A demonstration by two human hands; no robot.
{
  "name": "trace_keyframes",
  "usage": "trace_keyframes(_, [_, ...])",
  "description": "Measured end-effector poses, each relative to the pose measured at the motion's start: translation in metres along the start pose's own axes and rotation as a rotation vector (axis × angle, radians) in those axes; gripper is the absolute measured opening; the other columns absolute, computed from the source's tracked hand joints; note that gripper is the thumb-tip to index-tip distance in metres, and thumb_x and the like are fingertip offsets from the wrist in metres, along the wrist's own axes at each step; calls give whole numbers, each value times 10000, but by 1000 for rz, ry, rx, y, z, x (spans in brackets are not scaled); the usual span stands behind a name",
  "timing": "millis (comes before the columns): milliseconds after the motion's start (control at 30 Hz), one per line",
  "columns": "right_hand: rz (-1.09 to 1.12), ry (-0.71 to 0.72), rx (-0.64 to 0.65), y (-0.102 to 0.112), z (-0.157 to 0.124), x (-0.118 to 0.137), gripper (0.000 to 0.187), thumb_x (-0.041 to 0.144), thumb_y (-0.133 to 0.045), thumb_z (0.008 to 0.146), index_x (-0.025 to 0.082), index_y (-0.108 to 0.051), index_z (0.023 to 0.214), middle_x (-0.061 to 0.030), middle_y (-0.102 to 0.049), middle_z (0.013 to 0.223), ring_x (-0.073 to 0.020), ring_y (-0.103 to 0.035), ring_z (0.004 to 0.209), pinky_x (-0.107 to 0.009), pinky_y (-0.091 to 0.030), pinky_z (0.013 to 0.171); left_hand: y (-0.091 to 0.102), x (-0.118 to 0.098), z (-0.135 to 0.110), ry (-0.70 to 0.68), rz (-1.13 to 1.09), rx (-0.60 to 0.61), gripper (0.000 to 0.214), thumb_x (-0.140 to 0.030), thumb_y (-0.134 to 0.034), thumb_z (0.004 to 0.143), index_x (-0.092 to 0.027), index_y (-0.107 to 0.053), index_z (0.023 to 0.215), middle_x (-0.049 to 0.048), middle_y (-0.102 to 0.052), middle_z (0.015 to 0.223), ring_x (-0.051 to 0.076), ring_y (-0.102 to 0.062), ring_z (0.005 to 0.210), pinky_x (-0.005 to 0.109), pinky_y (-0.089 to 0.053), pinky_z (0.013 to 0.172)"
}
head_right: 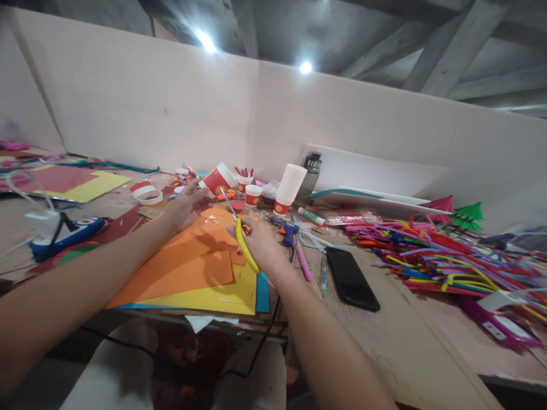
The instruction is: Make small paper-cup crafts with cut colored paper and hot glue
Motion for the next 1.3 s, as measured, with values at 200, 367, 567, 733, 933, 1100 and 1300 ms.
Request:
trace_keyframes(200, [-59, -21, 21, 1, 0, 1, 423, 572, -640, 804, 200, -654, 1007, 30, -552, 611, -97, -574, 430, -190, -465, 381, 0, 0, 0, -14, 15, -2, 593, -280, -834, 638, -249, -563, 1165, -26, -676, 832, 104, -662, 657, 210, -485, 589])
trace_keyframes(367, [-41, -33, 31, 0, 0, 2, 425, 577, -629, 813, 195, -648, 998, 20, -568, 622, -91, -556, 411, -186, -453, 364, 1, 0, 0, -40, 52, 29, 547, -272, -813, 672, -241, -567, 1160, -16, -675, 817, 112, -663, 691, 200, -488, 590])
trace_keyframes(567, [-31, -86, 24, -2, -3, 5, 341, 486, -646, 833, 185, -650, 994, 32, -545, 578, -93, -545, 392, -187, -462, 356, 3, 1, 0, -44, 77, 29, 508, -249, -802, 681, -223, -586, 1140, -4, -667, 854, 109, -661, 706, 193, -490, 587])
trace_keyframes(733, [1, -120, 61, -3, -5, 8, 282, 406, -598, 881, 184, -644, 1049, 34, -576, 568, -75, -507, 358, -172, -443, 358, 2, 1, 0, -44, 92, 26, 508, -247, -801, 674, -225, -589, 1135, 0, -665, 859, 115, -665, 711, 202, -494, 598])
trace_keyframes(933, [-14, -127, 51, -2, -5, 9, 260, 392, -583, 887, 182, -644, 1028, 21, -612, 601, -76, -509, 360, -164, -413, 338, 2, 0, -1, -41, 103, 22, 504, -259, -802, 665, -225, -590, 1121, 0, -664, 847, 111, -661, 697, 202, -496, 598])
trace_keyframes(1100, [-12, -149, 51, -3, -6, 12, 233, 362, -575, 891, 181, -647, 1019, 27, -595, 587, -69, -498, 359, -163, -428, 357, 3, 1, 0, -54, 99, 22, 483, -250, -800, 672, -227, -584, 1103, -16, -650, 841, 100, -655, 686, 199, -493, 600])
trace_keyframes(1300, [-44, -150, 14, -3, -5, 13, 185, 327, -565, 883, 186, -650, 969, 39, -547, 574, -78, -515, 374, -174, -456, 372, 1, 2, -1, -44, 150, -9, 586, -274, -806, 656, -243, -526, 1170, -1, -658, 889, 131, -668, 737, 206, -457, 580])
Point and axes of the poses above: each hand's wrist, its own z-axis towards the middle knuckle, its own y-axis out of the back of the hand, x = y × z, the point moved 1 cm from there along z, towards the middle knuckle
